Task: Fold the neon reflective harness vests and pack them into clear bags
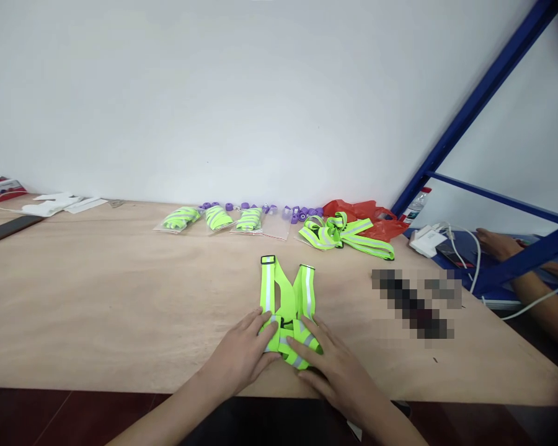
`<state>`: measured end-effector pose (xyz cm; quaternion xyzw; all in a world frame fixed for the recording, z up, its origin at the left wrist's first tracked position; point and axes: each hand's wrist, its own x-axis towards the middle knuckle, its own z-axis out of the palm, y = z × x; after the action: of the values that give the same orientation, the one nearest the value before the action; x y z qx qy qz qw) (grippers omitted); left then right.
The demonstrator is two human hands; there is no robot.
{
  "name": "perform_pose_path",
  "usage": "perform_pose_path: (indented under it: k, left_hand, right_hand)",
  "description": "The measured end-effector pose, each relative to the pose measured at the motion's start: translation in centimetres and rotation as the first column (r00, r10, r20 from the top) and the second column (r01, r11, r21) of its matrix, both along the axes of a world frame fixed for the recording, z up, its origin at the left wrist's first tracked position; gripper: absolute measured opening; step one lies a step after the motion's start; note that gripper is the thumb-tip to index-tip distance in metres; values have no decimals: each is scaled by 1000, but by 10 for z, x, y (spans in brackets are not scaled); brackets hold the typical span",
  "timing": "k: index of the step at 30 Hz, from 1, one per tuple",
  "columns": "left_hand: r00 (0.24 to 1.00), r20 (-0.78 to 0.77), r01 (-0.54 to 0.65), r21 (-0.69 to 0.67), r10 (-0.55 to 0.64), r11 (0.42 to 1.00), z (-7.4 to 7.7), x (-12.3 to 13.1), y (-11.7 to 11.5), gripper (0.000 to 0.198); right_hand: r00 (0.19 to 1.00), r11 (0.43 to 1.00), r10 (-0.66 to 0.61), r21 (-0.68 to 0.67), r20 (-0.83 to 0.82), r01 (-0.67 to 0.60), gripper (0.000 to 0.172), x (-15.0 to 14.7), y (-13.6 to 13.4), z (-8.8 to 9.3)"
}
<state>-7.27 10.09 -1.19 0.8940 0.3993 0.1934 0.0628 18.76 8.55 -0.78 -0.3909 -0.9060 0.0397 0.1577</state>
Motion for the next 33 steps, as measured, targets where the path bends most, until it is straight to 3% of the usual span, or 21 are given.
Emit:
perform_pose_path:
  k: [8, 16, 21, 28, 33]
  left_hand:
    - [999, -23, 32, -61, -34, 998, 15, -3, 2, 46]
    - [997, -34, 73, -8, -73, 997, 17, -1, 7, 37]
    - [995, -72, 68, -92, -75, 993, 35, -2, 13, 29]
    - [986, -162, -48, -130, 27, 990, 57, -1, 46, 40]
    - [998, 8, -65, -232, 69, 971, 48, 4, 85, 49]
  right_hand:
    - [989, 994, -71, 78, -128, 82, 47, -11, 1, -5]
    - [999, 984, -34, 176, -5, 35, 43, -9, 5, 0]
    - [1000, 969, -19, 247, 9, 17, 41, -9, 15, 1]
    - [984, 990, -114, 71, -140, 125, 27, -10, 46, 14]
    - [963, 986, -162, -78, -216, 148, 33, -15, 89, 21]
